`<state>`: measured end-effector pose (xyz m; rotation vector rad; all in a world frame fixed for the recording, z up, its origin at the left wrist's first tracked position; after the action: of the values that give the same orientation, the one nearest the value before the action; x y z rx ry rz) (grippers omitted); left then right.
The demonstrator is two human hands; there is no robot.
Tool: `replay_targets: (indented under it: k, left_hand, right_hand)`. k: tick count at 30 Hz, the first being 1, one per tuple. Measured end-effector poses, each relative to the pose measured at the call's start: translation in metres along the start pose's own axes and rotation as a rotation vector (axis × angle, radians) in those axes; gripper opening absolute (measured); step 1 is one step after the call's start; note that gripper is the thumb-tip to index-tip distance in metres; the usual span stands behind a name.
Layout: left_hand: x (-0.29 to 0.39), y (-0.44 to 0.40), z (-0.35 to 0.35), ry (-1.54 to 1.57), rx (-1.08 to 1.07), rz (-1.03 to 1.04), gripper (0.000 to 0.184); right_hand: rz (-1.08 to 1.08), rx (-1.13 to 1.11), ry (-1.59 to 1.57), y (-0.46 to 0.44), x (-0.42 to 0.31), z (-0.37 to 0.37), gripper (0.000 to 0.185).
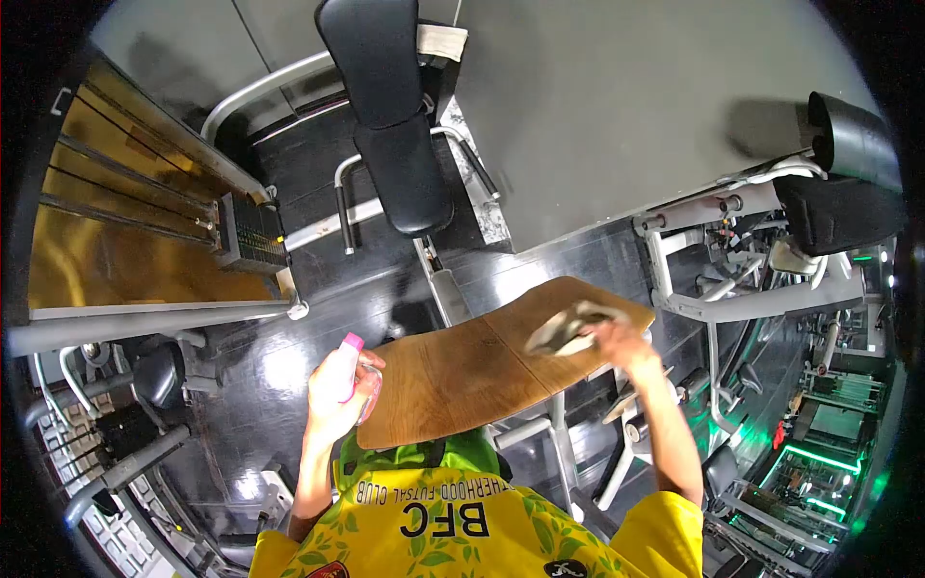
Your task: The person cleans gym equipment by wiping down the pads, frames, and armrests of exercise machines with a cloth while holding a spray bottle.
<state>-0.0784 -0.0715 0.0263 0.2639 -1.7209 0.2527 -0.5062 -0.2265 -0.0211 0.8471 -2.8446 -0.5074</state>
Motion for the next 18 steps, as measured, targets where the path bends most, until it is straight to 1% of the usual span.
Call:
replay_targets:
  k: [1, 3, 4, 5, 6, 7, 8, 9, 10, 11, 13, 15, 16, 17, 18]
  left_hand:
    - [0.001, 0.0, 0.002, 0.055, -0.031, -0.059, 0.034]
    - [0.002, -0.001, 0.007, 0.089, -0.04, -0.053, 0.033]
    - [0.002, -0.001, 0.009, 0.123, -0.046, -0.051, 0.032]
    - [0.0, -0.002, 0.012, 0.121, -0.043, -0.051, 0.032]
    - [-0.002, -0.002, 0.014, 0.087, -0.032, 0.036, 0.034]
    - [-0.002, -0.003, 0.015, 0.051, -0.022, 0.122, 0.035]
    - [-0.001, -0.003, 0.015, 0.051, -0.022, 0.122, 0.035]
    - [0.0, -0.002, 0.016, 0.097, -0.034, 0.043, 0.036]
    - [0.0, -0.002, 0.017, 0.142, -0.048, -0.036, 0.036]
    - [0.0, -0.003, 0.018, 0.143, -0.047, -0.036, 0.036]
    - [-0.001, -0.004, 0.022, 0.114, -0.041, -0.033, 0.038]
    - [0.001, -0.006, 0.026, 0.112, -0.019, -0.007, 0.035]
    - [0.002, -0.007, 0.025, 0.108, 0.003, 0.02, 0.032]
    - [0.002, -0.006, 0.023, 0.105, 0.004, 0.019, 0.032]
    - [0.002, -0.006, 0.021, 0.114, -0.014, -0.027, 0.028]
  right_hand:
    - [0.193, -0.095, 0.121, -0.006, 0.02, -0.009, 0.028]
    - [0.186, 0.125, 0.147, -0.016, 0.077, 0.019, 0.028]
    - [0.185, 0.127, 0.146, -0.02, 0.079, 0.031, 0.028]
    - [0.17, 0.094, 0.29, -0.024, 0.077, 0.039, 0.028]
    - [0.154, 0.06, 0.434, -0.027, 0.077, 0.046, 0.028]
    - [0.038, -0.031, 0.302, -0.033, 0.048, 0.024, 0.026]
    - [-0.078, -0.122, 0.171, -0.038, 0.02, -0.002, 0.024]
    - [0.019, -0.141, -0.072, -0.036, 0.054, 0.098, 0.027]
    - [-0.04, -0.229, -0.306, -0.036, -0.017, -0.005, 0.033]
    - [-0.123, -0.284, -0.436, -0.034, -0.033, -0.013, 0.042]
    - [-0.194, -0.374, -0.568, -0.029, -0.035, -0.018, 0.048]
    - [-0.225, -0.216, -0.374, -0.028, 0.007, 0.019, 0.049]
    - [-0.256, -0.144, -0.251, -0.031, 0.024, 0.021, 0.043]
    - [-0.059, -0.241, -0.096, -0.038, 0.036, 0.013, 0.04]
    - [0.139, -0.334, 0.062, -0.042, 0.046, 0.003, 0.038]
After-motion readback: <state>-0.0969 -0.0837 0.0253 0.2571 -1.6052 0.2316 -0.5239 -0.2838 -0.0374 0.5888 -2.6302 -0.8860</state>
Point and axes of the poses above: each hand's wrist, its own y-axis away from the middle knuckle, its own z-axis out of the palm, x = y × z, the point moved 2 cm from there along -y, towards the middle knuckle, and after that the axes turned 11 degrees about x, right-handed, at the moved point
